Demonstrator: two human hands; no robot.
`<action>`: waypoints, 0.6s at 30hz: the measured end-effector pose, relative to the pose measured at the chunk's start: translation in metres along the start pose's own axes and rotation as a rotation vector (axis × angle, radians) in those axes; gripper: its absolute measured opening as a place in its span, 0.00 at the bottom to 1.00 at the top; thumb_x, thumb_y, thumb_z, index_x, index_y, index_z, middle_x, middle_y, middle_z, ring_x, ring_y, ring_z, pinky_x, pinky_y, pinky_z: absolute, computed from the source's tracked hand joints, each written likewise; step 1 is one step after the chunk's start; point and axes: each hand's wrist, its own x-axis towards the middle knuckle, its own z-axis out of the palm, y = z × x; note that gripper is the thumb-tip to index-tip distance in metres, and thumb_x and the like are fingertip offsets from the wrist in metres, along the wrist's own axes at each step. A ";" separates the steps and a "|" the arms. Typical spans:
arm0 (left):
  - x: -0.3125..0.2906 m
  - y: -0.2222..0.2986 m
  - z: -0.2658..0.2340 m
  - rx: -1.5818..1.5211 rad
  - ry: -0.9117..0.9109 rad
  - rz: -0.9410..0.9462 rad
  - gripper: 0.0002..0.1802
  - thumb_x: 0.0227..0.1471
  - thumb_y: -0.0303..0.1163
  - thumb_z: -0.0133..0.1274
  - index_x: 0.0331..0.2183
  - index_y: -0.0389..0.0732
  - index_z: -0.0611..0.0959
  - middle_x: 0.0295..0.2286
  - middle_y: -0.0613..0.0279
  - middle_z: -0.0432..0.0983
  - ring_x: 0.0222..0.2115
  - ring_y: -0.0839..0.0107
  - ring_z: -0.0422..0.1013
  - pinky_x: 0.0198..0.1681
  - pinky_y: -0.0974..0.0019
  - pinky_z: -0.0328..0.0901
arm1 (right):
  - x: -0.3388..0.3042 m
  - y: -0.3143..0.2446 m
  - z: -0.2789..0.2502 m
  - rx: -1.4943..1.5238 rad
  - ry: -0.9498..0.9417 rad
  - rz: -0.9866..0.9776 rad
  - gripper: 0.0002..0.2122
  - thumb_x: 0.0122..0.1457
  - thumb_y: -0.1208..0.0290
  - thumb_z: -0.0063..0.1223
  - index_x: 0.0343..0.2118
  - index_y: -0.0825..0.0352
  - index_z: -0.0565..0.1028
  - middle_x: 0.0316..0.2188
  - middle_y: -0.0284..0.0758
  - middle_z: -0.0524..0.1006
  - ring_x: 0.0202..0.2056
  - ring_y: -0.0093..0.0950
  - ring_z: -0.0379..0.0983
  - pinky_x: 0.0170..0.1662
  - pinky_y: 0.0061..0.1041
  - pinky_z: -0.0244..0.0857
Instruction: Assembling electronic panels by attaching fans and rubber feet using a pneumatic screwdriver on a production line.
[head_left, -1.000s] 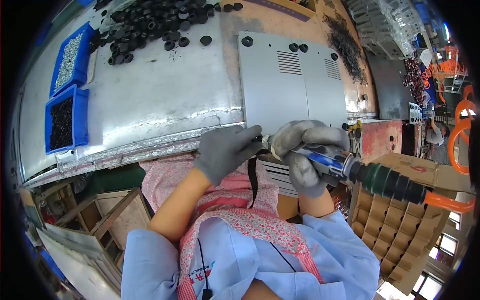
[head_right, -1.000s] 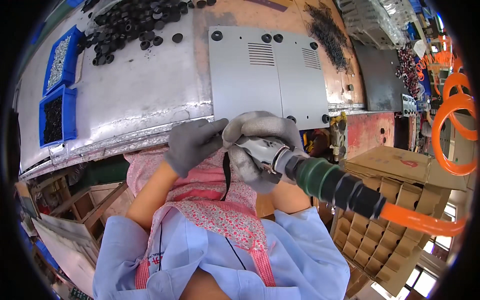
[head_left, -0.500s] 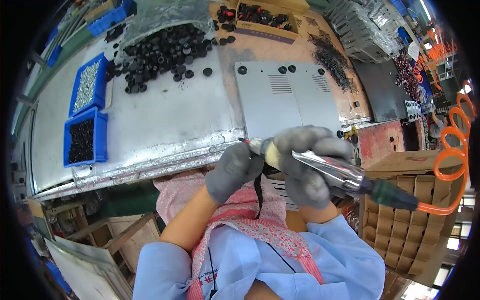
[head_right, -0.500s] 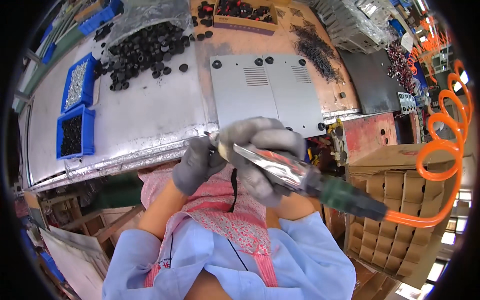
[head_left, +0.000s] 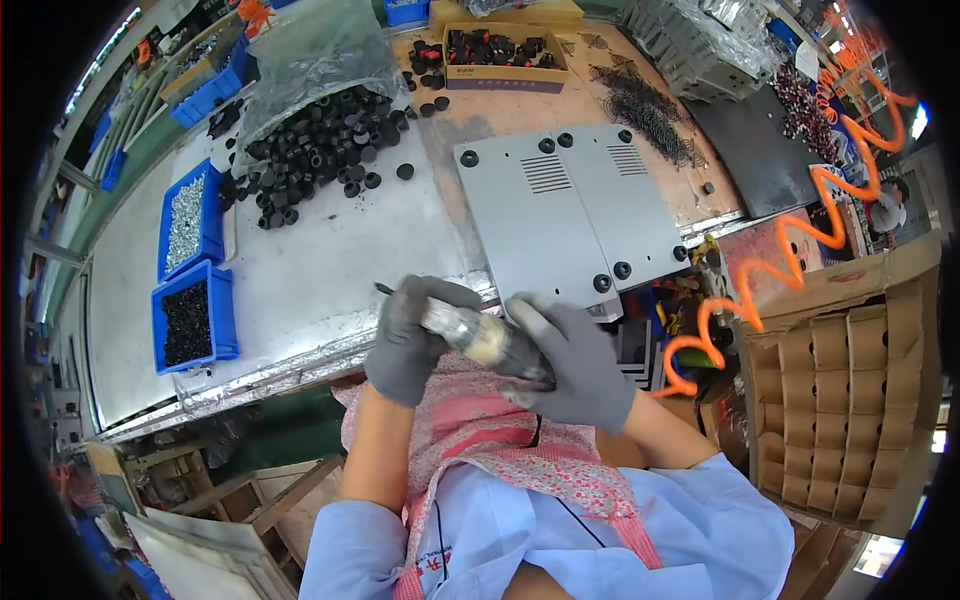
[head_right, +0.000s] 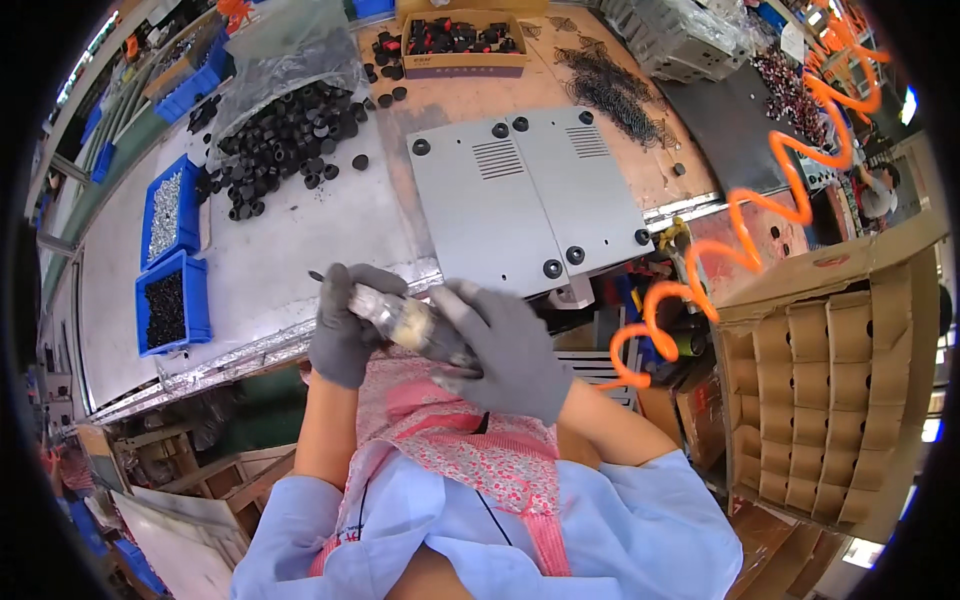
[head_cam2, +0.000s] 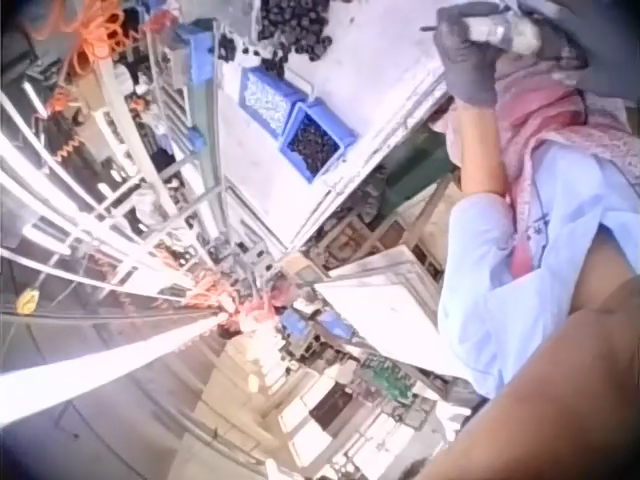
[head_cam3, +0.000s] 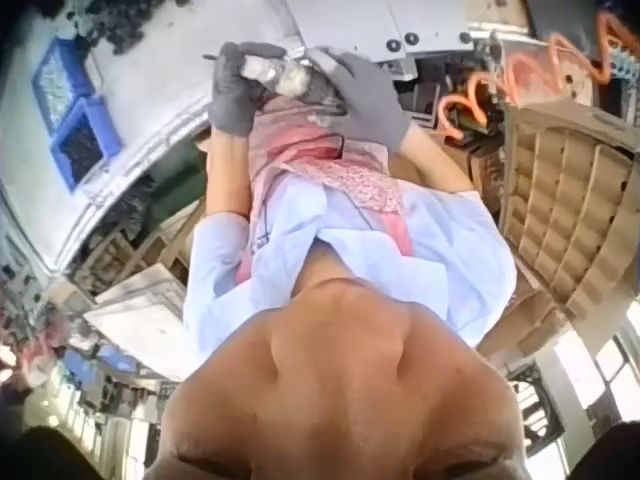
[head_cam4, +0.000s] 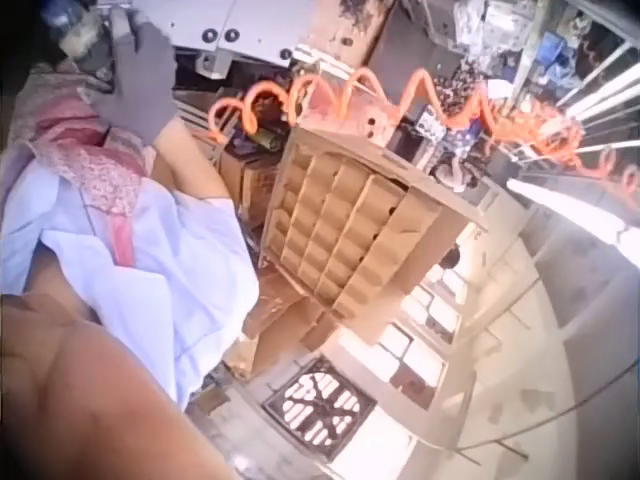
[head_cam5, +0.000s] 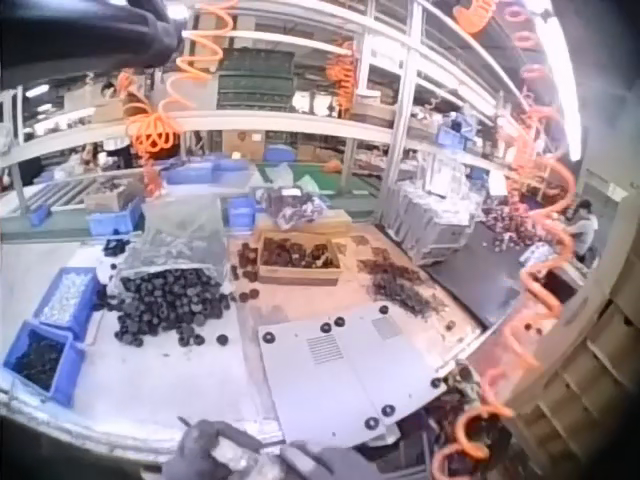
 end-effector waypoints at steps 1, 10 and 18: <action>-0.004 0.003 -0.001 0.027 -0.114 -0.007 0.37 0.56 0.63 0.41 0.35 0.33 0.79 0.30 0.57 0.77 0.30 0.69 0.74 0.30 0.74 0.67 | -0.006 0.000 0.007 0.138 -0.155 0.182 0.31 0.47 0.64 0.60 0.55 0.65 0.65 0.40 0.45 0.75 0.40 0.43 0.74 0.42 0.36 0.69; 0.033 -0.005 -0.006 -0.782 -0.026 -0.031 0.29 0.62 0.42 0.43 0.52 0.25 0.62 0.45 0.44 0.67 0.46 0.58 0.68 0.51 0.64 0.69 | -0.056 0.015 0.022 0.479 0.060 0.653 0.38 0.46 0.70 0.62 0.61 0.62 0.58 0.41 0.40 0.76 0.37 0.26 0.75 0.41 0.25 0.69; 0.025 -0.035 -0.003 -0.763 -0.124 -0.298 0.20 0.61 0.32 0.42 0.52 0.32 0.66 0.43 0.49 0.72 0.40 0.64 0.73 0.36 0.69 0.72 | -0.093 0.009 0.014 0.433 0.065 0.578 0.38 0.43 0.70 0.61 0.61 0.61 0.58 0.37 0.40 0.76 0.31 0.25 0.74 0.39 0.26 0.69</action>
